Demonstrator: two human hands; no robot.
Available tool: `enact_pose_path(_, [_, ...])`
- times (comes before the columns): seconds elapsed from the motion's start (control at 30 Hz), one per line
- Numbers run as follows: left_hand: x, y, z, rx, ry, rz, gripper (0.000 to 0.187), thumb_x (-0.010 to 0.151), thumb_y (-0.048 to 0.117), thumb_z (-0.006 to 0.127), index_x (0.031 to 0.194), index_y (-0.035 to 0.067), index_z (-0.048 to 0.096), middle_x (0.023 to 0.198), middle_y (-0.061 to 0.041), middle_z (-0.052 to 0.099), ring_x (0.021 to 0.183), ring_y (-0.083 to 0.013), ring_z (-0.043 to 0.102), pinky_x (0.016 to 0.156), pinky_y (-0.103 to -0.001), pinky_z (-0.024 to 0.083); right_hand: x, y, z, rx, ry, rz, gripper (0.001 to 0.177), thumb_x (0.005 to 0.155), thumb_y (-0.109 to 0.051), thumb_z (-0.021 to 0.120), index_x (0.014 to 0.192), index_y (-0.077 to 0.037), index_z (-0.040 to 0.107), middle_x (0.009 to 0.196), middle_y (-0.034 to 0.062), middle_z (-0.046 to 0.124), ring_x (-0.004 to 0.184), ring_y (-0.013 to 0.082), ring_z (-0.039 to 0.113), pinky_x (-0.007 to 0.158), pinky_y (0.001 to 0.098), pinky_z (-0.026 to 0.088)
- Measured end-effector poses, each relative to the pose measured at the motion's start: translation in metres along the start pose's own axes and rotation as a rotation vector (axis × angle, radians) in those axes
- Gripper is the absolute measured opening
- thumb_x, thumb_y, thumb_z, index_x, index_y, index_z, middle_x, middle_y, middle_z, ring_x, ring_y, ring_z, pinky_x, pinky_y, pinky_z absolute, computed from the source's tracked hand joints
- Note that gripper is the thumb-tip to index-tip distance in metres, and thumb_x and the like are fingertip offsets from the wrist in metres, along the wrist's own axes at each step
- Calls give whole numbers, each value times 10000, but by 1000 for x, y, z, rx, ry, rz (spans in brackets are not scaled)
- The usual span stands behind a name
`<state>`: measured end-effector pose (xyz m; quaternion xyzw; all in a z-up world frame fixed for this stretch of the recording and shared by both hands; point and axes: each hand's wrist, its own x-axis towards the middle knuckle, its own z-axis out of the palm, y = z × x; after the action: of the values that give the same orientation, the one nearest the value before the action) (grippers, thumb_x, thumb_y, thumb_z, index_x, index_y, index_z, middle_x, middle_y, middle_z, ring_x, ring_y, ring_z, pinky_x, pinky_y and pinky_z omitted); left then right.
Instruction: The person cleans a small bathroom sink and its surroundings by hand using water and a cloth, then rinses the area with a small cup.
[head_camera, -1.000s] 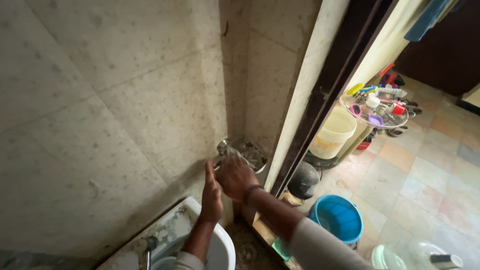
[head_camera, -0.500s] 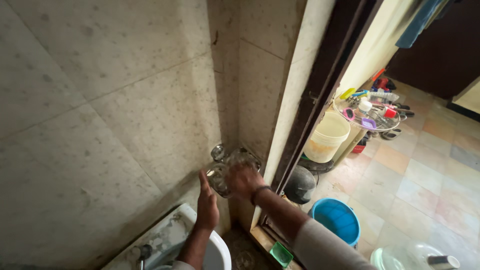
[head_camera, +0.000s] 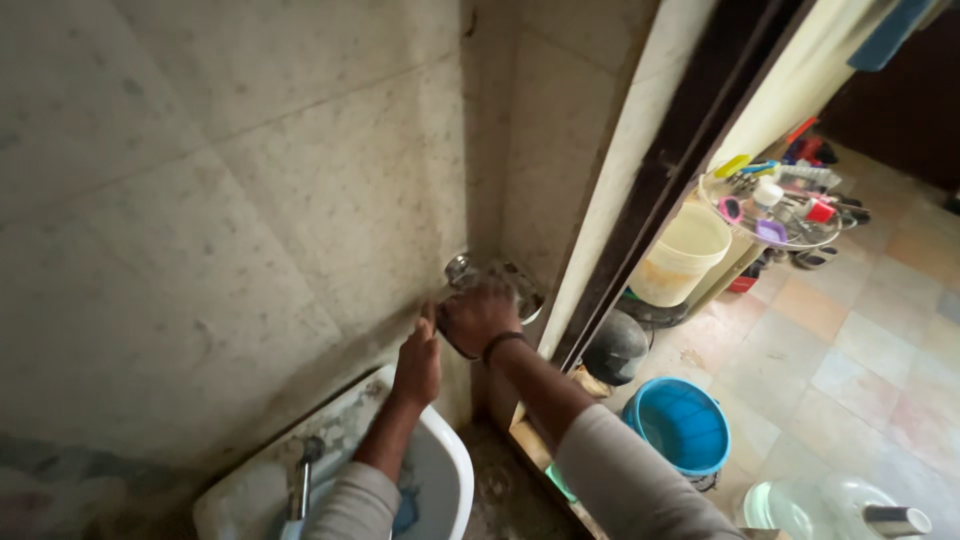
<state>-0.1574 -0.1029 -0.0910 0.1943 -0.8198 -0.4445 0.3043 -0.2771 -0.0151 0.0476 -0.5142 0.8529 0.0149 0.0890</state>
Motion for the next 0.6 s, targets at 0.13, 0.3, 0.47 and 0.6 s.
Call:
enact_pose_path(0.13, [-1, 12, -15, -12, -53, -108, 749, 1046, 549, 147, 1592, 71, 333, 1528, -249, 490, 1360, -404, 493, 1124, -435, 376, -11, -8, 30, -134, 741, -289, 459, 816, -361, 541, 1112, -70, 738, 1268, 262, 693, 1193, 403, 609, 1004, 504, 415])
enact_pose_path(0.3, [7, -3, -19, 190, -205, -231, 698, 1068, 460, 140, 1665, 147, 322, 1248, -278, 635, 1163, -403, 609, 1037, -462, 470, -12, 38, 1, -206, -117, -247, 381, 996, -314, 465, 1227, -114, 694, 1379, 209, 635, 1323, 367, 577, 1128, 523, 415])
enact_pose_path(0.47, [6, -14, -10, 289, -18, 180, 558, 1115, 308, 272, 1573, 2, 362, 1456, -306, 519, 1179, -472, 593, 991, -518, 487, -11, -11, 11, -267, 422, -162, 484, 911, -408, 515, 1173, -72, 745, 1366, 264, 581, 1304, 419, 526, 1158, 516, 299])
enact_pose_path(0.6, [12, -15, -8, 579, -109, 212, 454, 962, 207, 391, 1378, 30, 436, 1503, -285, 503, 1054, -435, 652, 854, -507, 538, -28, 0, 5, 124, 172, -3, 416, 973, -379, 488, 1097, -59, 722, 1304, 254, 618, 1259, 386, 572, 1111, 499, 438])
